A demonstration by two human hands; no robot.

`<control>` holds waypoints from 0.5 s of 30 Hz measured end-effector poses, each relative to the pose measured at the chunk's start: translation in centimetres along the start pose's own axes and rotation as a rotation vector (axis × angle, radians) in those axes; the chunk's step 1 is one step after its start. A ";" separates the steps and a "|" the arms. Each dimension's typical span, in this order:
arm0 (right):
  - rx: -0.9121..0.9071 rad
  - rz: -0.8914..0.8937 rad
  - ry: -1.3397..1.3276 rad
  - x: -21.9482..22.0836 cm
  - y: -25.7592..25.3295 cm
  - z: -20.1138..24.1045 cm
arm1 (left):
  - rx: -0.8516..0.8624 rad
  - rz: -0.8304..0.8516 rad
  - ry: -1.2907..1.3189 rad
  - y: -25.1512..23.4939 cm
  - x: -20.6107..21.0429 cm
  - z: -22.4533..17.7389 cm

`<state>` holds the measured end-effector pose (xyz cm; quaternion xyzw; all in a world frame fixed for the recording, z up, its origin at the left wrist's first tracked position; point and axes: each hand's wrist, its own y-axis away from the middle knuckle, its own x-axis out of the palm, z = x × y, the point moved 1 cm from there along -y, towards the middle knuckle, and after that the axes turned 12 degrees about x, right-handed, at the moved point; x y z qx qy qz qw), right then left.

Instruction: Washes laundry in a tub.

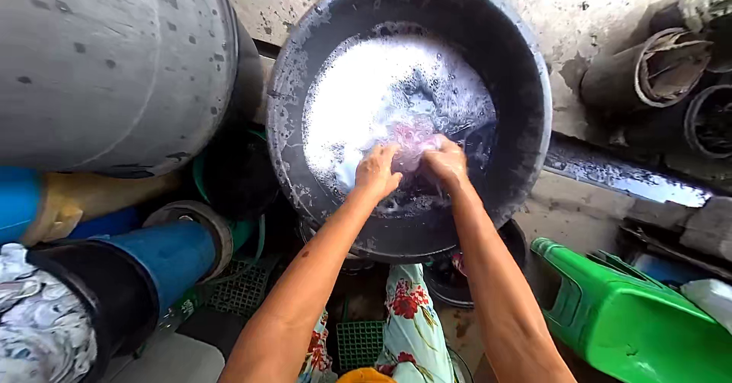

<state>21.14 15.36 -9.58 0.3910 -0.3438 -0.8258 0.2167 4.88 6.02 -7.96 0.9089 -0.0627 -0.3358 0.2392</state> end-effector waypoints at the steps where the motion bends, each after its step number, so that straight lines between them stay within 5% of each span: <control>1: -0.121 0.072 -0.217 -1.2 1.8 0.5 | 0.022 -0.079 0.058 0.7 -0.2 -0.3; 5: -0.490 0.279 -0.758 -5.2 11.2 4.4 | 0.337 -0.378 0.314 1.3 0.6 -1.6; 8: -0.599 0.400 -1.113 -6.2 15.3 5.4 | 0.529 -0.688 0.490 1.4 -0.6 -4.8; 11: -0.509 0.282 -1.483 -5.7 15.0 5.5 | 0.421 -0.867 0.405 4.2 -3.8 -9.2; 15: -0.208 0.030 -1.430 -0.8 12.0 3.6 | 0.454 -0.936 0.383 6.7 -5.0 -15.1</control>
